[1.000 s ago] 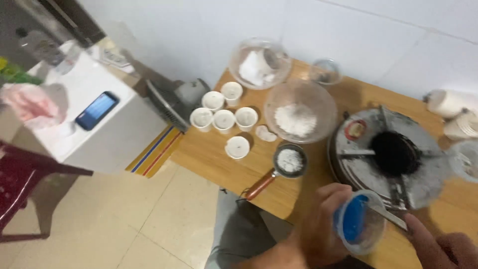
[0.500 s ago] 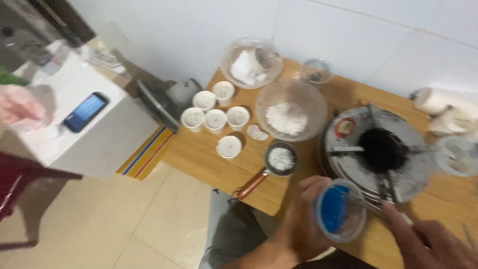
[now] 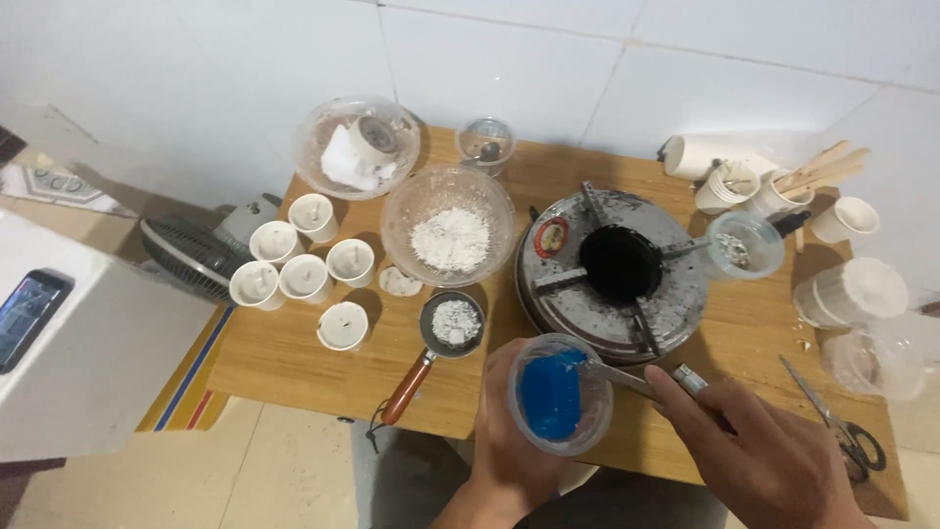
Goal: Scooping wax flakes into a melting pot and heating it on a portable stove.
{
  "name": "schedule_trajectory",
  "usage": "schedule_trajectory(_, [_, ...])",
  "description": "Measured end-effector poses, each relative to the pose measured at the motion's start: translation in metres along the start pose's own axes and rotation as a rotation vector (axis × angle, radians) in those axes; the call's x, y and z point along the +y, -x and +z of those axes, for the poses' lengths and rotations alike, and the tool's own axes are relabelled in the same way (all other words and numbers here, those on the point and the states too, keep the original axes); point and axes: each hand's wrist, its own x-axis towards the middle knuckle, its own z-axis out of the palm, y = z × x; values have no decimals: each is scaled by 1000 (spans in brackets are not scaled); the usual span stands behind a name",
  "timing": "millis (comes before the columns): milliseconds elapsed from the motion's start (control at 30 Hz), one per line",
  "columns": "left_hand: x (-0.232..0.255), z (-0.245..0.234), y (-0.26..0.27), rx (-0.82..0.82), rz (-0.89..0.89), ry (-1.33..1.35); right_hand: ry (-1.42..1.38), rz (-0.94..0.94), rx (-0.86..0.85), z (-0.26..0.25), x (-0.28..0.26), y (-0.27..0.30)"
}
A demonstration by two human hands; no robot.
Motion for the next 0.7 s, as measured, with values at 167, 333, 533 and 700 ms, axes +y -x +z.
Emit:
schedule_trajectory(167, [3,0,-6,-52,-333,-13,27,166,-278,4,10,6])
schedule_trajectory(333, [23,-8,-17,-147,-741,173,-124,851,-687,-22,15,-36])
schedule_trajectory(533, [25,-6,-11,-52,-1060,40,10,315,63,27,48,-5])
schedule_trajectory(700, [-38,-21,14,-211,-647,441,-31,284,109,51,58,-3])
